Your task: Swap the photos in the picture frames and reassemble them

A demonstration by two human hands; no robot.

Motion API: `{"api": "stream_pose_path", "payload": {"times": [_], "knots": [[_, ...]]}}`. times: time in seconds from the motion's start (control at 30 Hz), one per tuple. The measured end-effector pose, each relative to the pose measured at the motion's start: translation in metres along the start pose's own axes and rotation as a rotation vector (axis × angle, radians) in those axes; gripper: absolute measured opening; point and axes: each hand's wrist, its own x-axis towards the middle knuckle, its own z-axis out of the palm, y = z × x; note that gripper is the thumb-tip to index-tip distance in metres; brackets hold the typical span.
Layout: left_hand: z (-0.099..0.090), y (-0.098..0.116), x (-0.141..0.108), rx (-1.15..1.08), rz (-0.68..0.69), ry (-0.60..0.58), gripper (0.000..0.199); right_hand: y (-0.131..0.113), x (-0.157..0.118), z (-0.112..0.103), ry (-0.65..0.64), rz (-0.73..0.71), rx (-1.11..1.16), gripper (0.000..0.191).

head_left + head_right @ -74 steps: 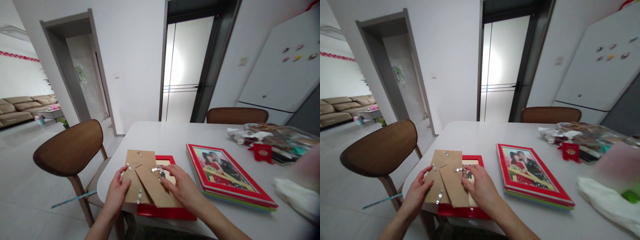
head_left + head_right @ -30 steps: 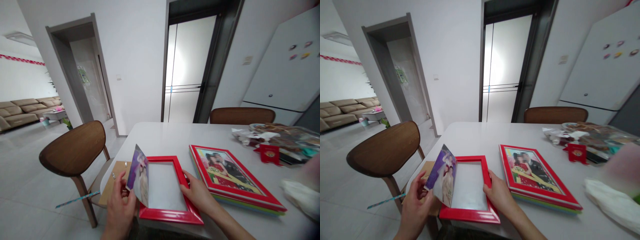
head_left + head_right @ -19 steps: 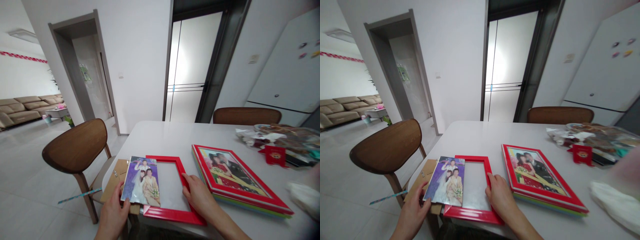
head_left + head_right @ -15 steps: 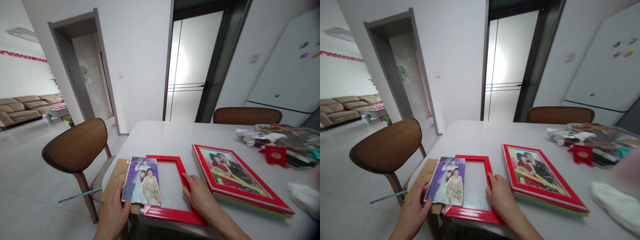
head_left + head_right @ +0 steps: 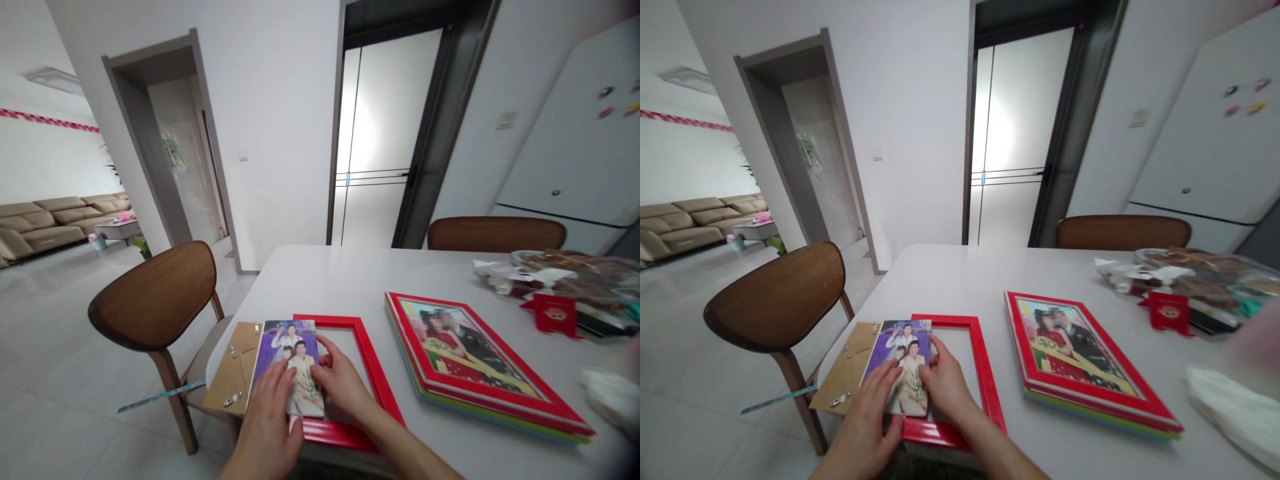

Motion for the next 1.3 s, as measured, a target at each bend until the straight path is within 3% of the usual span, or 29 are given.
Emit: {"api": "stream_pose_path", "payload": {"times": [0.1, 0.23, 0.3, 0.37, 0.43, 0.5, 0.57, 0.67, 0.8, 0.97, 1.13, 1.3], "knots": [[0.008, 0.005, 0.008, -0.021, 0.052, 0.006, 0.065, -0.019, 0.002, 0.013, 0.026, -0.015, 0.225, 0.062], [0.002, 0.008, 0.023, -0.153, 0.067, 0.195, 0.053, -0.051, -0.009, 0.012, 0.011, -0.145, 0.377, 0.058], [-0.006, 0.015, 0.029, -0.268, 0.041, 0.294, 0.045, -0.055, -0.013, 0.007, 0.016, -0.164, 0.355, 0.054], [-0.013, 0.027, 0.032, -0.409, -0.027, 0.383, 0.038, -0.047, -0.015, 0.001, 0.068, -0.069, 0.296, 0.051], [-0.014, 0.042, 0.034, -0.610, -0.162, 0.441, 0.035, -0.033, -0.015, -0.006, 0.109, 0.120, 0.312, 0.051], [-0.008, 0.053, 0.035, -0.854, -0.339, 0.431, 0.036, -0.022, -0.014, -0.014, 0.092, 0.240, 0.421, 0.050], [0.002, 0.056, 0.036, -1.062, -0.460, 0.358, 0.041, -0.016, -0.014, -0.024, 0.066, 0.218, 0.525, 0.046], [0.015, 0.045, 0.034, -1.169, -0.483, 0.292, 0.054, -0.016, -0.014, -0.046, 0.096, 0.176, 0.530, 0.044], [0.016, 0.023, 0.025, -0.899, -0.453, 0.197, 0.053, -0.017, -0.007, -0.070, 0.123, 0.237, 0.362, 0.048], [0.013, 0.020, 0.011, -0.460, -0.289, 0.003, 0.041, -0.014, 0.004, -0.070, 0.022, 0.168, 0.053, 0.046], [0.019, 0.020, 0.007, -0.317, -0.156, -0.048, 0.042, -0.015, 0.011, -0.067, 0.022, 0.019, -0.523, 0.041], [0.015, 0.022, 0.012, -0.155, -0.120, -0.119, 0.040, -0.013, 0.014, -0.069, 0.064, -0.039, -0.829, 0.031]]}}
